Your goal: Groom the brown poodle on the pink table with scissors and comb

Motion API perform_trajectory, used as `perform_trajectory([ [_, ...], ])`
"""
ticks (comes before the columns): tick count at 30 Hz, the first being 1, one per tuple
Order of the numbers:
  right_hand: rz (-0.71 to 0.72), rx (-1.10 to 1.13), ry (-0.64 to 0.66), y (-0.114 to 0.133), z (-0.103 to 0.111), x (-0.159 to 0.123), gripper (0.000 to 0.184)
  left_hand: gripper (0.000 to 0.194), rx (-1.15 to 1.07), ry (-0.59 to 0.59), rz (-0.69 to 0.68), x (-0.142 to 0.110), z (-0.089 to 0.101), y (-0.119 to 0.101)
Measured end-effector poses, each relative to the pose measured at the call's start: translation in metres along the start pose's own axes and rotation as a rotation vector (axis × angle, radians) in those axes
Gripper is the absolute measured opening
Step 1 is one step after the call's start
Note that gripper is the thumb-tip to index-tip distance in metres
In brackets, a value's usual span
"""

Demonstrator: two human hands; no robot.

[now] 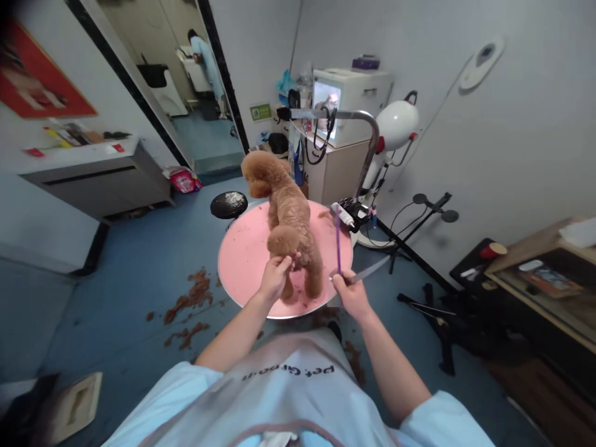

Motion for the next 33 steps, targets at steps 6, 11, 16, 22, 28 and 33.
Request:
perform_trajectory([
  [6,0.544,-0.688,-0.014,0.061,-0.009,-0.010,0.013,0.020,0.160,-0.047,0.058,-0.002,0.029,0.009],
  [11,0.290,-0.589,-0.023,0.041,-0.003,0.041,0.023,0.025,0.250,-0.298,-0.208,0.001,0.072,-0.023],
  [16,-0.403,0.025,0.519,-0.028,-0.044,0.070,0.042,0.019,0.294,-0.329,-0.307,0.017,0.061,-0.050],
  [22,-0.604,0.254,0.720,-0.028,-0.048,0.099,0.039,0.011,0.760,-0.304,-0.758,-0.002,0.039,-0.107],
  [28,-0.669,0.406,0.957,-0.028,-0.048,0.134,0.039,0.009,1.134,-0.153,-1.055,-0.021,-0.008,-0.143],
  [33,-0.654,0.332,1.051,-0.058,-0.063,0.113,0.038,0.013,1.302,0.063,-0.928,0.007,-0.043,-0.162],
])
Point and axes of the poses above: each hand's wrist, its own x-axis towards the middle knuckle, its own z-axis out of the back of the hand, y = z × x, the point moved 10 cm from there along x, towards the middle knuckle, and after that the axes turned 10 degrees about -z, right-handed, at the moved point
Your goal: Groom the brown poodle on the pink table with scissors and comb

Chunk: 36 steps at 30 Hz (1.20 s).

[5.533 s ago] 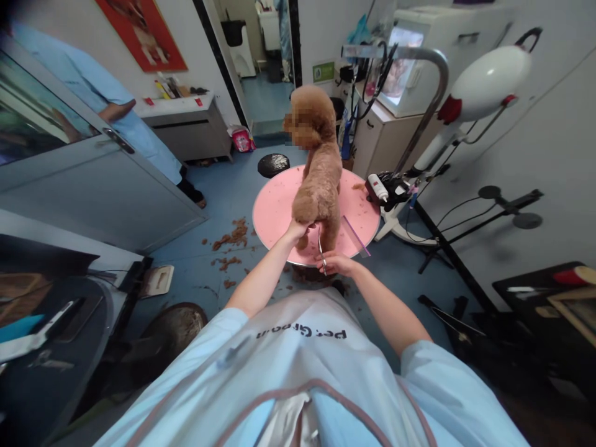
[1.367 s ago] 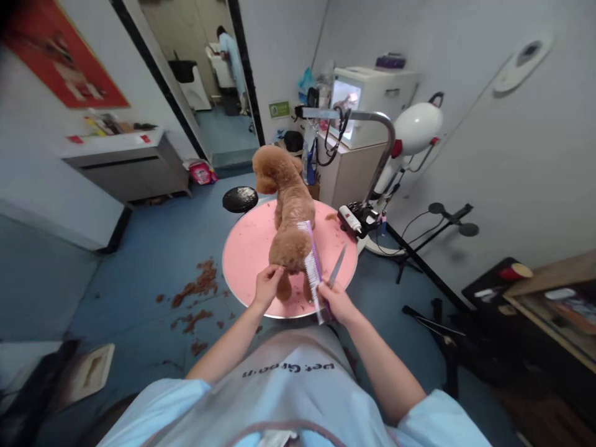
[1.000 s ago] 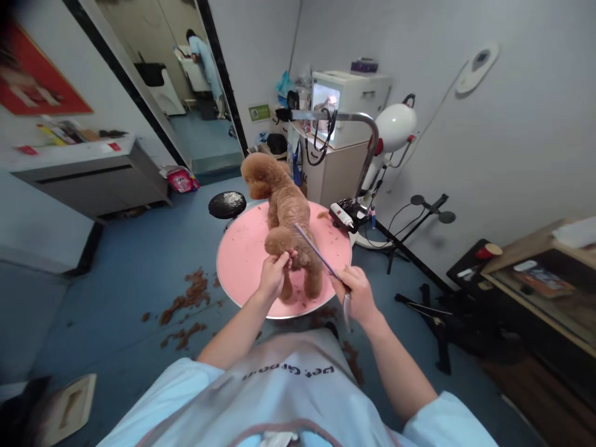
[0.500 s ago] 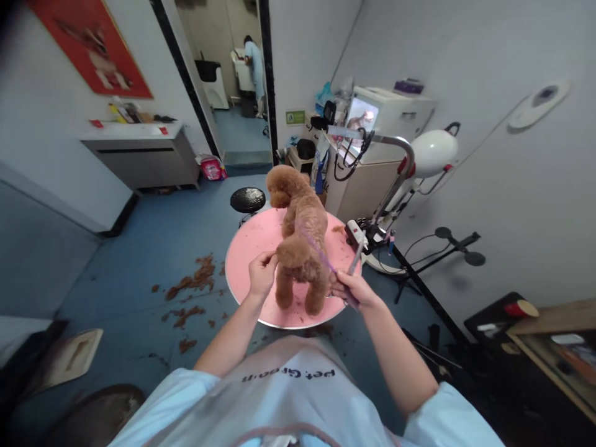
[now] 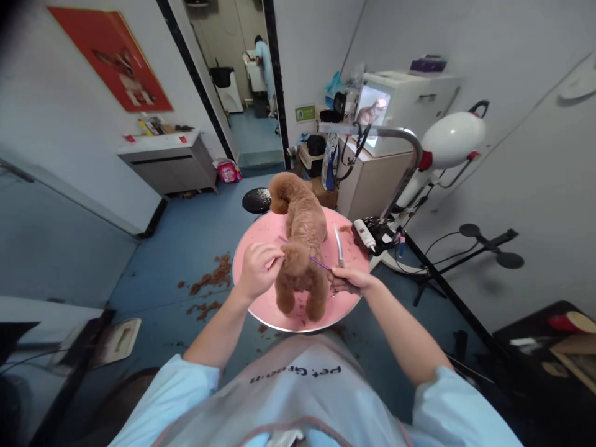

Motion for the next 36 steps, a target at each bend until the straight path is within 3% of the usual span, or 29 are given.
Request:
perform_trajectory([
  [2,0.175,0.052,-0.114,-0.010,0.003,0.003,0.040,0.016,-0.024,0.147,-0.026,0.028,-0.012,-0.001],
  [5,0.425,-0.036,-0.524,-0.025,0.020,-0.016,0.036,0.018,-0.114,0.430,-0.045,0.065,-0.043,0.002],
  [8,0.579,-0.469,-0.893,-0.019,0.013,-0.057,0.023,0.019,-0.266,0.735,0.067,0.081,-0.079,0.016],
  [10,0.703,-0.830,-0.986,0.000,-0.011,-0.082,0.019,0.022,-0.371,0.876,0.149,0.081,-0.097,0.025],
  [12,0.774,-1.154,-1.037,0.019,-0.038,-0.099,0.014,0.023,-0.432,0.930,0.174,0.081,-0.108,0.030],
  [15,0.706,-1.486,-1.114,0.038,-0.061,-0.109,0.017,0.024,-0.463,0.922,0.139,0.083,-0.113,0.032],
  [18,0.623,-1.622,-0.997,0.042,-0.079,-0.104,0.020,0.025,-0.504,0.907,0.094,0.083,-0.112,0.030],
  [20,0.627,-1.604,-1.003,0.049,-0.084,-0.106,0.020,0.026,-0.545,0.899,0.074,0.083,-0.109,0.029],
  [23,0.626,-1.560,-1.142,0.060,-0.078,-0.112,0.020,0.026,-0.620,0.894,0.057,0.081,-0.107,0.029],
  [25,0.625,-1.523,-1.047,0.050,-0.076,-0.101,0.019,0.025,-0.666,0.864,0.072,0.078,-0.107,0.035],
  [27,0.642,-1.349,-0.917,0.023,-0.070,-0.086,0.018,0.024,-0.707,0.790,0.127,0.072,-0.105,0.047],
  [28,0.638,-1.200,-0.910,0.005,-0.060,-0.079,0.021,0.023,-0.726,0.741,0.162,0.068,-0.103,0.053],
  [30,0.544,-0.783,-1.129,-0.040,-0.013,-0.076,0.034,0.021,-0.754,0.622,0.227,0.058,-0.096,0.066],
  [32,0.270,-0.497,-1.314,-0.101,0.035,-0.064,0.044,0.019,-0.755,0.510,0.244,0.049,-0.084,0.070],
  [34,0.120,-0.471,-1.296,-0.137,0.062,-0.044,0.044,0.017,-0.723,0.435,0.187,0.048,-0.073,0.063],
  [36,0.041,-0.527,-1.196,-0.149,0.082,-0.025,0.043,0.016,-0.649,0.423,0.069,0.054,-0.066,0.045],
])
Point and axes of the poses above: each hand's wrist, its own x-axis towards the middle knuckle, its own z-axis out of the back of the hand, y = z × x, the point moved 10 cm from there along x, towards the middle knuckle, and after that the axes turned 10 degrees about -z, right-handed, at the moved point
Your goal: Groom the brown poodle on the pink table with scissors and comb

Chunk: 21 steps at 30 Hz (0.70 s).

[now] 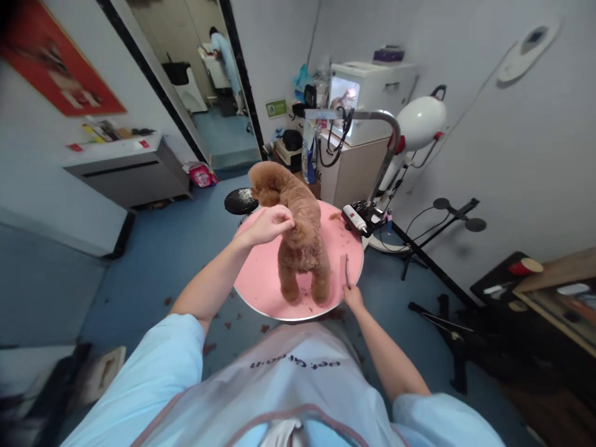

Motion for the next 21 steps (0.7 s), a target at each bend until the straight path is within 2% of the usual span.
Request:
perform_trajectory([
  [3,0.012,-0.089,0.190,0.002,-0.006,0.028,0.046,0.017,0.182,0.075,-0.078,0.018,-0.010,-0.019],
  [7,0.044,-0.139,0.436,0.032,0.022,0.040,0.045,0.019,0.186,0.171,-0.007,0.037,-0.019,-0.013],
  [9,0.067,-0.047,0.667,0.059,0.041,0.025,0.047,0.020,0.120,0.192,0.011,0.040,-0.021,-0.009],
  [11,0.067,0.035,0.973,0.090,0.059,-0.004,0.062,0.020,0.065,0.199,0.017,0.039,-0.020,-0.006],
  [14,-0.017,-0.143,1.443,0.123,0.075,-0.057,0.061,0.019,0.009,0.202,0.047,0.036,-0.020,-0.004],
  [16,-0.093,-0.328,1.686,0.139,0.080,-0.081,0.054,0.018,0.002,0.193,0.077,0.034,-0.019,-0.004],
  [18,-0.125,-0.393,1.806,0.161,0.075,-0.087,0.054,0.018,0.015,0.177,0.106,0.034,-0.019,-0.003],
  [21,-0.087,-0.280,1.861,0.201,0.058,-0.076,0.063,0.016,0.032,0.153,0.130,0.035,-0.019,0.000],
])
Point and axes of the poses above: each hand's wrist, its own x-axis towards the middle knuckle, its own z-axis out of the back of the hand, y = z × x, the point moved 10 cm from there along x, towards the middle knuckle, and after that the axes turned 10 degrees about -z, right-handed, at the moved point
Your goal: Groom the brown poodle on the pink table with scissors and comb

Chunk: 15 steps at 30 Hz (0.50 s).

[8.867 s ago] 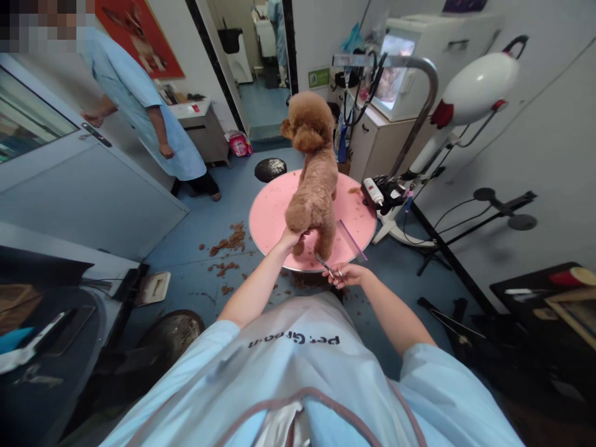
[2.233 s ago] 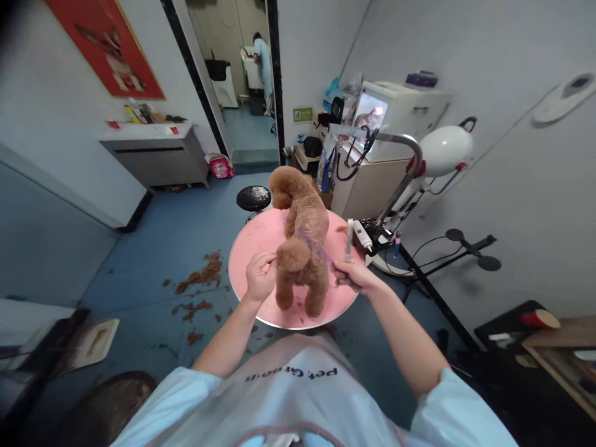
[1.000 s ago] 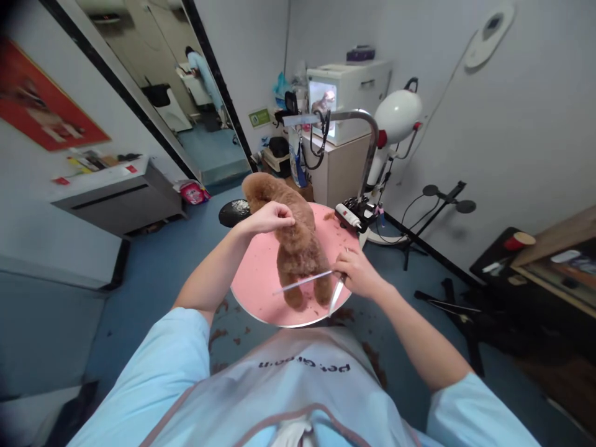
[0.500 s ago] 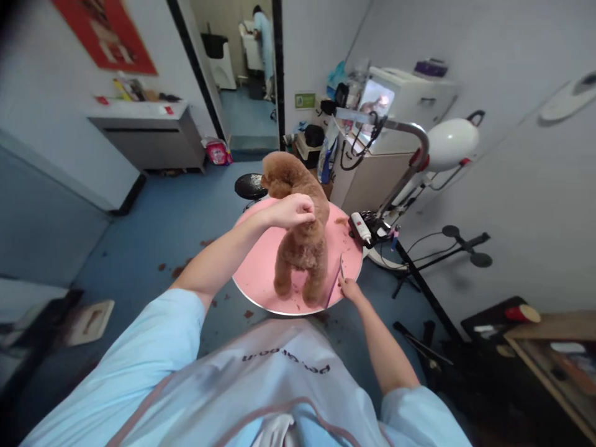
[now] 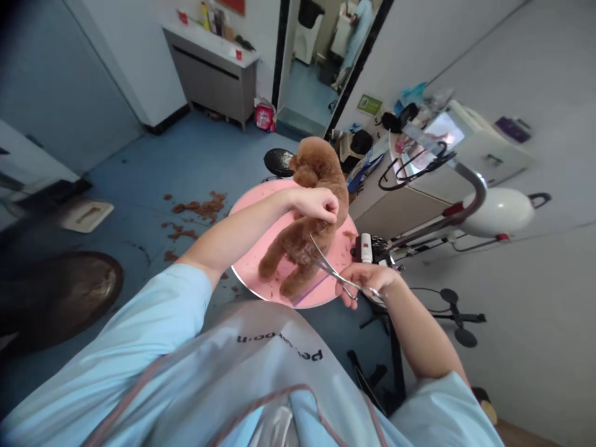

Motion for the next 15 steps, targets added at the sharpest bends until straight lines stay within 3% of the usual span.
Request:
perform_trajectory([
  [2,0.001,-0.014,0.002,0.010,0.012,0.003,0.060,0.016,0.006,-0.023,0.003,0.002,0.001,0.002],
  [5,-0.108,-0.067,0.009,0.005,0.019,0.005,0.048,0.014,0.019,-0.060,-0.011,0.003,0.003,0.005],
  [10,-0.052,-0.059,-0.015,0.011,0.023,0.009,0.059,0.015,0.037,-0.071,-0.036,0.004,0.004,0.006],
  [15,-0.117,-0.083,-0.053,-0.003,0.024,0.016,0.050,0.017,0.064,-0.047,-0.068,0.008,0.001,0.006],
])
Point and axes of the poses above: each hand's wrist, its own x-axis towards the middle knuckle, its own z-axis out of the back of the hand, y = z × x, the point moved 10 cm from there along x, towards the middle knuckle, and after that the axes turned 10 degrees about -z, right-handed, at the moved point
